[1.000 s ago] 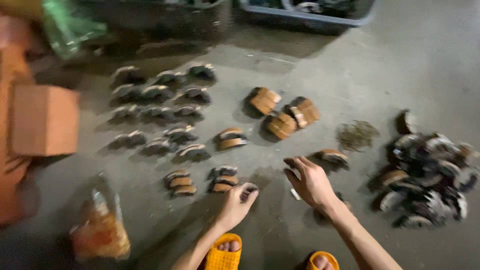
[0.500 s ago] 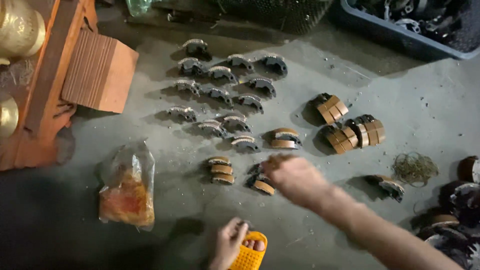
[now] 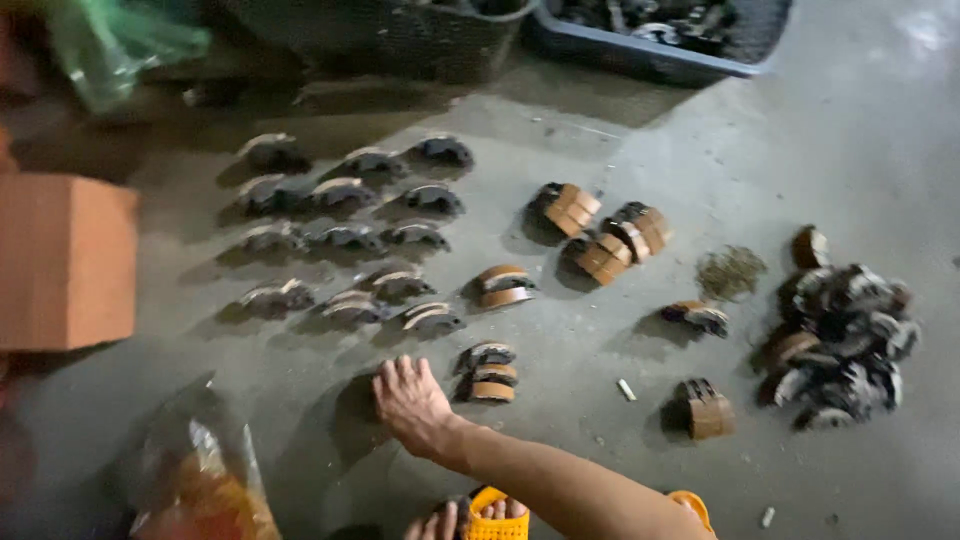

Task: Sorting and assembling motorcycle brake shoe components on the floor

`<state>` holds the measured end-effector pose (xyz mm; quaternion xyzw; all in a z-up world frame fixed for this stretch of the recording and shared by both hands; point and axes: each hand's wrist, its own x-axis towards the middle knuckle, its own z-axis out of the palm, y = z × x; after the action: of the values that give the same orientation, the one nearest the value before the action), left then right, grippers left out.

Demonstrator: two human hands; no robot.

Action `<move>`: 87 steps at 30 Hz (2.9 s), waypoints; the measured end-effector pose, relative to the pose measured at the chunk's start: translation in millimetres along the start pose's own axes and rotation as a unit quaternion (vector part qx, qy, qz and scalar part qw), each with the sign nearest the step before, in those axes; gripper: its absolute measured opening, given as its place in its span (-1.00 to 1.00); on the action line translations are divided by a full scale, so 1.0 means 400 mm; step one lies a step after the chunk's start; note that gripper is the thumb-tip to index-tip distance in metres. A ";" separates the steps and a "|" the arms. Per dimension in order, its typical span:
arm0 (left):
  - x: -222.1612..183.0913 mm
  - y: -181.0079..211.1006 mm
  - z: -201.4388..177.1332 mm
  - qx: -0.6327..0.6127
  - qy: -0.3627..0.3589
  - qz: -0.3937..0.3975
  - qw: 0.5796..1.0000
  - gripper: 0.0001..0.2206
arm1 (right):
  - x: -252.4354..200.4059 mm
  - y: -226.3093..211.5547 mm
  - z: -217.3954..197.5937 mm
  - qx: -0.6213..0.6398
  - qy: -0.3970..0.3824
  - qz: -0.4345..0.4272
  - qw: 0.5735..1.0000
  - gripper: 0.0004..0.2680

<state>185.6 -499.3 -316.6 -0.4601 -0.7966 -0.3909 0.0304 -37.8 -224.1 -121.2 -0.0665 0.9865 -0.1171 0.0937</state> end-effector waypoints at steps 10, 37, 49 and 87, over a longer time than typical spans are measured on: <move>0.543 0.053 -0.033 -0.401 0.246 -0.635 0.612 -0.69 | -0.100 0.146 -0.248 0.184 -0.126 0.046 0.974 -0.65; 1.366 0.543 0.084 -0.473 -0.198 -0.328 0.793 -0.79 | -0.697 0.652 -0.340 0.681 0.325 0.246 0.609 -0.52; 1.300 0.445 0.098 -0.823 -0.178 -0.389 0.374 -0.55 | -0.738 0.524 -0.457 0.608 0.340 0.164 0.698 -0.72; 1.319 0.525 0.019 -0.649 -0.100 -0.416 0.629 -0.80 | -0.721 0.588 -0.224 0.930 0.242 0.141 0.237 -0.65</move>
<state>43.6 -63.1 18.4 -0.0168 -0.4415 -0.7296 -0.5220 199.2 66.1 -44.2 0.2392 0.1567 -0.9483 -0.1380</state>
